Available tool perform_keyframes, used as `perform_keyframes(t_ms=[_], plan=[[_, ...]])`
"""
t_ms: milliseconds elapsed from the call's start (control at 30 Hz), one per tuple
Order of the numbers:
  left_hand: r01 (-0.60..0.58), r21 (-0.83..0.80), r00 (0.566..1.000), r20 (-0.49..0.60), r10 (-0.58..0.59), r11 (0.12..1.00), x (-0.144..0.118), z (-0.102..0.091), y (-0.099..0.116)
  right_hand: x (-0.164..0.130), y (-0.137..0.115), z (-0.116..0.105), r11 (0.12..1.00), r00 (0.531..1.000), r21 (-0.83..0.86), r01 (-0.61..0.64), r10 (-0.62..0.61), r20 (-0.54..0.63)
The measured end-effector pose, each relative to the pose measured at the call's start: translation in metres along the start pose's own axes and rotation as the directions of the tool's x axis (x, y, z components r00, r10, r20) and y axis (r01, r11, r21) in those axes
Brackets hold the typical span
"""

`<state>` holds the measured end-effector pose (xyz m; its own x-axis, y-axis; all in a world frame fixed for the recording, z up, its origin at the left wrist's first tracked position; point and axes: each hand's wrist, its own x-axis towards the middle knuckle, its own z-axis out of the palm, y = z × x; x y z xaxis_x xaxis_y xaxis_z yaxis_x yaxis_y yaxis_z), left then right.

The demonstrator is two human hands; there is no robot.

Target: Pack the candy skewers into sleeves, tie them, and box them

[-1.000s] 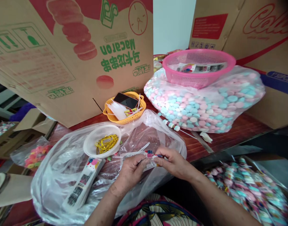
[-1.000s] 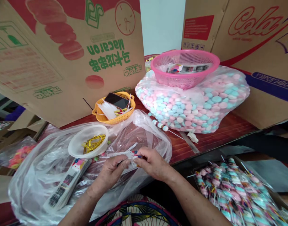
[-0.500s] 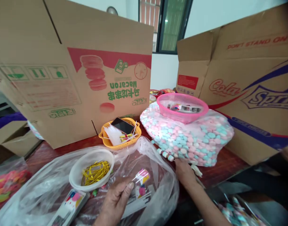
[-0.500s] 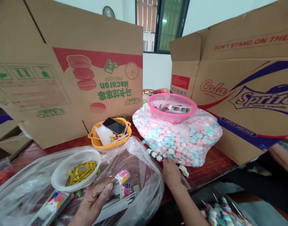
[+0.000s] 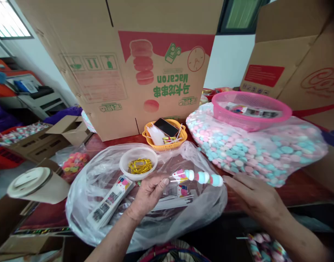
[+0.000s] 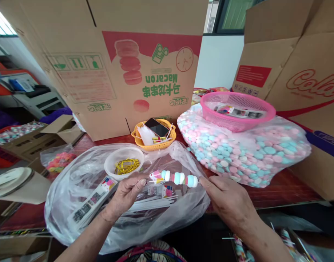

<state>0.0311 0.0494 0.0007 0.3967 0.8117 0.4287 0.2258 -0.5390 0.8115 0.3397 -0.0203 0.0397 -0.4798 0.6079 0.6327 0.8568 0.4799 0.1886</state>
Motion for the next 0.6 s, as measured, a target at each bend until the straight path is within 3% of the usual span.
perform_keyframes(t_ms=[100, 200, 333, 433, 600], plan=[[-0.038, 0.068, 0.997, 0.065, 0.034, 0.997, 0.0, -0.005, 0.006, -0.001, 0.004, -0.004, 0.996, 0.996, -0.002, 0.084, -0.084, 0.034], [-0.089, 0.139, 0.971, 0.234, 0.054, 0.986, 0.003, -0.005, 0.014, 0.002, 0.005, -0.005, 0.99, 0.986, 0.06, 0.128, -0.133, 0.099], [-0.108, 0.155, 0.916, 0.399, 0.038, 0.982, 0.009, -0.003, 0.022, 0.008, 0.001, -0.004, 0.981, 0.981, 0.179, 0.077, -0.106, 0.163], [-0.062, 0.163, 0.861, 0.507, -0.029, 0.985, 0.013, -0.001, 0.027, 0.015, -0.005, -0.003, 0.964, 0.973, 0.263, 0.04, -0.098, 0.211], [0.086, 0.108, 0.762, 0.633, -0.135, 0.991, 0.017, 0.02, 0.03, 0.03, -0.028, 0.006, 0.917, 0.918, 0.393, 0.073, -0.216, 0.333]])
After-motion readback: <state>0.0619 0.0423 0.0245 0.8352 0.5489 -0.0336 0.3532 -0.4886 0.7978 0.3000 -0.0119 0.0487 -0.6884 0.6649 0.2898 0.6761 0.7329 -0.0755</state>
